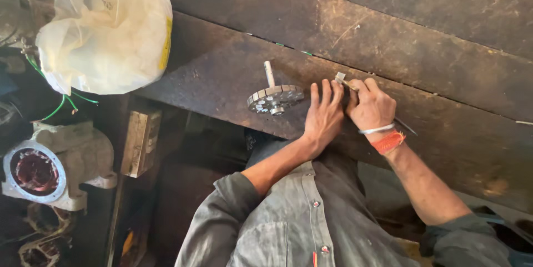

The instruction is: The person repeatedly cuts small white strips with scissors and inserts them into slots on a circular metal rotor component. The person handles the rotor and strips one at a time, placing the strips into the rotor's slots throughout the clip.

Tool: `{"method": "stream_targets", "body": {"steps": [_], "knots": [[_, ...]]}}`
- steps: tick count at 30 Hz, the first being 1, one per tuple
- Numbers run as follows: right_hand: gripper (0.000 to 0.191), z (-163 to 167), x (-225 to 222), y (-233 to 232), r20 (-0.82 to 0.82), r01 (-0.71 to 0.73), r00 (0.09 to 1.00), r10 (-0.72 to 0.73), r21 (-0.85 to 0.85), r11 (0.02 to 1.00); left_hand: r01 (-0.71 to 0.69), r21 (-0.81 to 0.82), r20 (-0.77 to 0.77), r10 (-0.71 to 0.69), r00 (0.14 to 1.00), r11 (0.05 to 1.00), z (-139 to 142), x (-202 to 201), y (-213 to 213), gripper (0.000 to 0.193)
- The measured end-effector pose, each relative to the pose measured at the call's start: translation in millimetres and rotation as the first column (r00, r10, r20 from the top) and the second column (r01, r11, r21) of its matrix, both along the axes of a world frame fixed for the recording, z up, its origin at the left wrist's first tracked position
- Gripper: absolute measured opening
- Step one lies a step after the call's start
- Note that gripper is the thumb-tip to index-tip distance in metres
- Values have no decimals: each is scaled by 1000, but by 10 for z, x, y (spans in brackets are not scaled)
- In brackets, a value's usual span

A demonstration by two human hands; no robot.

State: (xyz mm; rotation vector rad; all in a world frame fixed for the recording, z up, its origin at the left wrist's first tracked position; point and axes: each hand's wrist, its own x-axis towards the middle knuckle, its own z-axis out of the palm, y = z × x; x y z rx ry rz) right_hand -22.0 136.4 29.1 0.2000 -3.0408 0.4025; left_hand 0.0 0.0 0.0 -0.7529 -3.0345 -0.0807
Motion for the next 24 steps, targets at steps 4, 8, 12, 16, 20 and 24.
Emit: {"method": "stream_targets", "body": {"steps": [4,8,12,16,20,24], "knots": [[11,-62,-114,82,-37,0,999,0,2,1000,37,30,2,-37,999,999,33,-35,27,47],[12,-127,-298,243,-39,-19,999,18,-35,999,-1,319,73,-24,997,948,-92,-239,-10,21],[17,-73,-243,392,-82,-57,996,44,-166,985,-108,465,76,82,994,879,-221,-487,90,9],[23,56,-95,403,-70,120,987,-145,-284,951,-286,520,48,307,950,805,-284,-471,182,21],[31,198,112,435,-104,203,966,-236,-253,946,-252,508,114,225,968,824,-278,-441,186,19],[48,294,355,180,-261,-64,965,-1,-241,968,-424,719,509,-2,861,551,11,-419,29,20]]}}
